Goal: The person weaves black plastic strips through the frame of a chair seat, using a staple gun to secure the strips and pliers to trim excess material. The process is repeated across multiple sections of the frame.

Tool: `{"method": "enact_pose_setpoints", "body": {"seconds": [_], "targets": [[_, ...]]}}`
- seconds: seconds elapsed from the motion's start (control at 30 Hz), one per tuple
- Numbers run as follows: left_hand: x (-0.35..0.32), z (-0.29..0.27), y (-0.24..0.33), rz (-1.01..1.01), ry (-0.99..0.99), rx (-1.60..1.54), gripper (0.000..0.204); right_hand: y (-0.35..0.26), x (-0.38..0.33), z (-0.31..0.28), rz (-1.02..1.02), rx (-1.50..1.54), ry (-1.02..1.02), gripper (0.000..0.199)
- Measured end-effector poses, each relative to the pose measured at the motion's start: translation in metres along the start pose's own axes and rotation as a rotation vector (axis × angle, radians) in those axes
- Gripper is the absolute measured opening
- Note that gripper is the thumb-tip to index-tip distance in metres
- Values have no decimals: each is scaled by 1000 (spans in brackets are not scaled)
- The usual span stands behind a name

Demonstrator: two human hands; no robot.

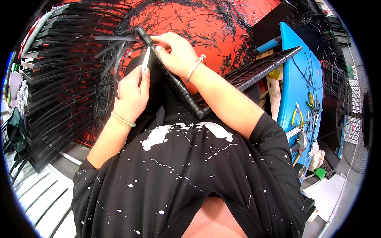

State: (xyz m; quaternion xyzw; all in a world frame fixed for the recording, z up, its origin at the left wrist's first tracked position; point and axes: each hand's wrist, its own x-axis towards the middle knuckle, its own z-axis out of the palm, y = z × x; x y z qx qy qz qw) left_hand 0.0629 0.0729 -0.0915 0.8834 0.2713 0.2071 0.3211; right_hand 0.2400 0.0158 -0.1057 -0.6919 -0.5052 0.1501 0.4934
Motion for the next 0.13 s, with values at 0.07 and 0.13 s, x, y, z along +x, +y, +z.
{"method": "enact_pose_setpoints", "body": {"seconds": [0.07, 0.13], "targets": [[-12, 2, 0, 67, 2, 1, 26, -1, -1, -9, -49, -91, -52, 31], [-26, 1, 3, 86, -38, -51, 27, 0, -2, -12, -72, -138, -76, 31]]}}
